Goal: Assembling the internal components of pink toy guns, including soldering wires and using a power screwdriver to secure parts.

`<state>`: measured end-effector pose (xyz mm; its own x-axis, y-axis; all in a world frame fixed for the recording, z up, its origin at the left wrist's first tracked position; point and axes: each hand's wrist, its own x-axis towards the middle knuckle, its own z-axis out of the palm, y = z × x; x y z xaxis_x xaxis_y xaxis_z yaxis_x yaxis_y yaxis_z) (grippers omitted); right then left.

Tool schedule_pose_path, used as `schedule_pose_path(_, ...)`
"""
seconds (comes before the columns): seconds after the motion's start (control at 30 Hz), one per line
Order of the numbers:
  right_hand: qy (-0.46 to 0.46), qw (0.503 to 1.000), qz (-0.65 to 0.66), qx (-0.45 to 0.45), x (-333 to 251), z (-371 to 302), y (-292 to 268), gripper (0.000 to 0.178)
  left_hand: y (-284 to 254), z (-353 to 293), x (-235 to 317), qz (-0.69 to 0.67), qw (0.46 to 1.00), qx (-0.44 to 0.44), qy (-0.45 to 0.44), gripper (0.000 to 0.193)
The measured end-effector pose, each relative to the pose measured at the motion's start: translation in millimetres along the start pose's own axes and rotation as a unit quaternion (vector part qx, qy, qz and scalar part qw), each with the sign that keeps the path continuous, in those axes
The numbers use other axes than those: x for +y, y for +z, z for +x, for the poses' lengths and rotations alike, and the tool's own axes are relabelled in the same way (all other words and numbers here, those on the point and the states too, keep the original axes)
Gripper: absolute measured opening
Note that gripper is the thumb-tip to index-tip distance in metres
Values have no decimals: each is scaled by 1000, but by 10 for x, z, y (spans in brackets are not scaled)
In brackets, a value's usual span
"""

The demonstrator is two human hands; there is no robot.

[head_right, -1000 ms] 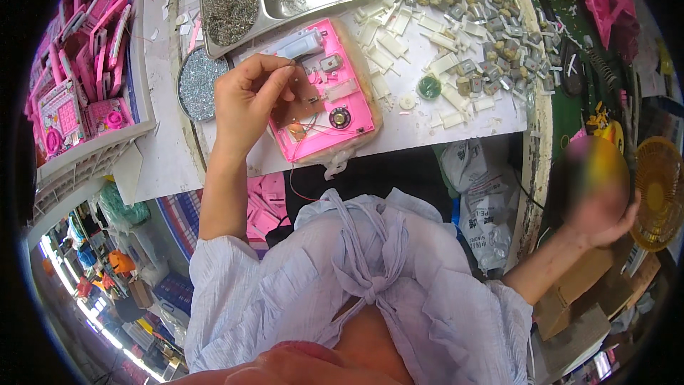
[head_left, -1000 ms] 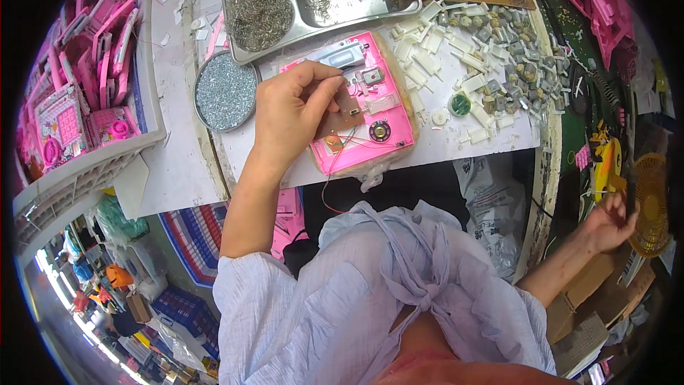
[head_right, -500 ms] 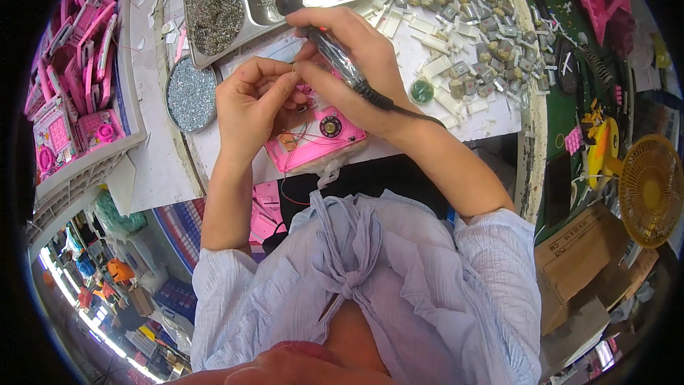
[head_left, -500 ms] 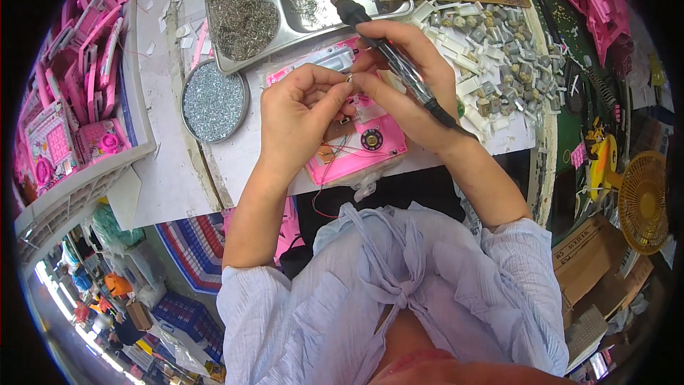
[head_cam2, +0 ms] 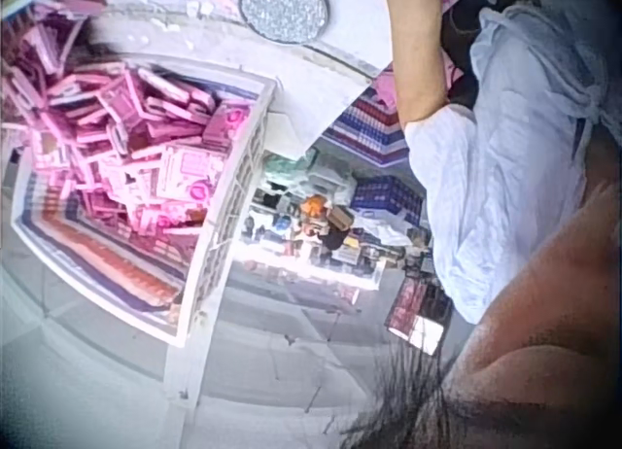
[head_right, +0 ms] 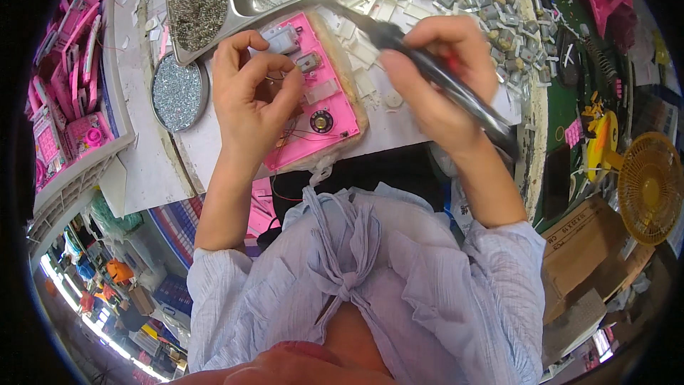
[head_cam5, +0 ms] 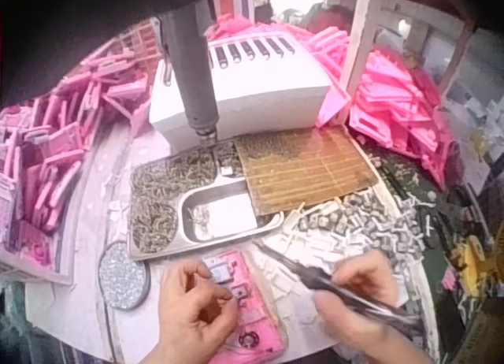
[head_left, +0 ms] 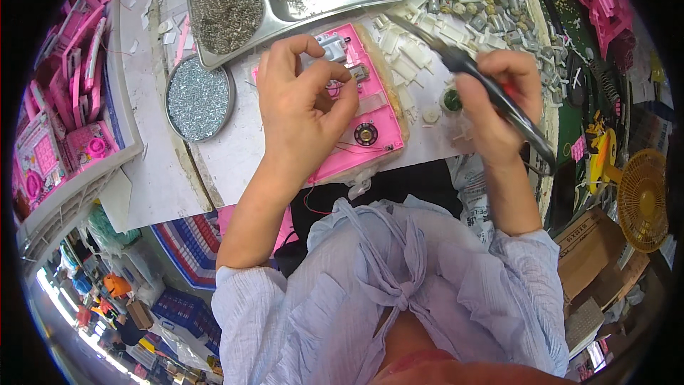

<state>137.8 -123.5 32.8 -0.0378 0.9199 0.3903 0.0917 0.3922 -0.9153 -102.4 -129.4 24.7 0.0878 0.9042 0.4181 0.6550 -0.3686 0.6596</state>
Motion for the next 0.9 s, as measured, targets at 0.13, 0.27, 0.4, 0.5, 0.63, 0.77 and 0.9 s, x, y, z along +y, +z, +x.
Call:
schedule_pose_path(0.13, 96, 993, -16, -64, -108, -260, -201, 27, 119, -12, -63, 73, 997, -31, 23, 12)
schedule_pose_path(0.27, 70, 992, -41, -101, -10, -413, -210, 29, 119, -11, -29, 101, 994, -45, 15, 12)
schedule_pose_path(0.4, 61, 992, -31, -106, 58, -397, -174, 27, 135, -4, -48, 109, 993, -46, 14, 12)
schedule_pose_path(0.5, 58, 992, -28, -110, 76, -382, -147, 26, 125, 4, -35, 115, 992, -55, 8, 12)
schedule_pose_path(0.63, 73, 989, -22, -126, 85, -368, -131, 26, 125, 6, -39, 120, 991, -55, 14, 13)
schedule_pose_path(0.77, 56, 990, -32, -122, 111, -362, -111, 27, 122, 6, -29, 122, 991, -57, 7, 13)
schedule_pose_path(0.9, 21, 989, -61, -130, 128, -347, -92, 28, 101, 13, -4, 139, 988, -66, 6, 14)
